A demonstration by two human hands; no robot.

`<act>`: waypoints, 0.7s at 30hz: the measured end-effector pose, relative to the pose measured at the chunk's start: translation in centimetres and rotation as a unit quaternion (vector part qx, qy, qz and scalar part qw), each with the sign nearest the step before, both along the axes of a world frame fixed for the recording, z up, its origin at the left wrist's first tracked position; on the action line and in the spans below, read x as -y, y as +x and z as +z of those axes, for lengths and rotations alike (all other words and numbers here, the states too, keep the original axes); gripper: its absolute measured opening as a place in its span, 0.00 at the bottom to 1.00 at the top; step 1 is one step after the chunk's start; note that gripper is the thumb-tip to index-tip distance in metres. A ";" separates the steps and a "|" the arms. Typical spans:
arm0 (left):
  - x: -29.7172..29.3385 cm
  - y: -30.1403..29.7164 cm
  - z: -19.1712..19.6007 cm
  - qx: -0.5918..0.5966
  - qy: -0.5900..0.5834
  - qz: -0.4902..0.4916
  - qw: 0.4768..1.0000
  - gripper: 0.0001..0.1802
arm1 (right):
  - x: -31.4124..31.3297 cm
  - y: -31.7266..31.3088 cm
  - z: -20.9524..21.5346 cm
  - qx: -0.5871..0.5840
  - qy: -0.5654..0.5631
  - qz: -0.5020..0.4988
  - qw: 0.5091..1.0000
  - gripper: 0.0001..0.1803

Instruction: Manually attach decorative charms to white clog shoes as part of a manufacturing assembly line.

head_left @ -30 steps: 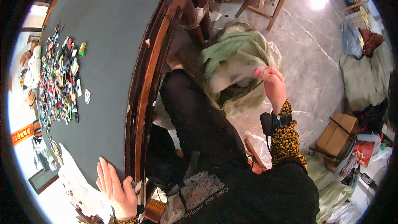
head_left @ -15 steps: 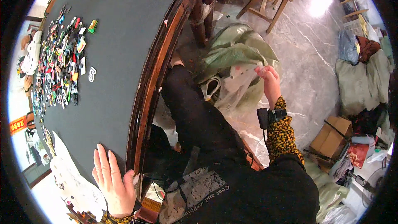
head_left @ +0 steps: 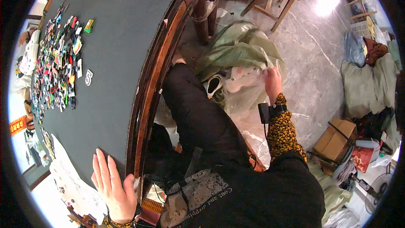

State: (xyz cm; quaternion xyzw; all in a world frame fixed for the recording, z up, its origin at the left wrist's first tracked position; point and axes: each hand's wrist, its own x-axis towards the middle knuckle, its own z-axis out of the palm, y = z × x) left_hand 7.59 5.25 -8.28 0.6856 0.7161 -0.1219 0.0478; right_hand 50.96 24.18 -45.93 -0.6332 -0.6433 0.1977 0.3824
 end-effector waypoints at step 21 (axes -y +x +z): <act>-0.2 0.5 0.0 -0.002 0.002 0.011 1.000 0.34 | 2.4 -3.7 -9.5 0.208 -0.554 0.092 0.801 0.37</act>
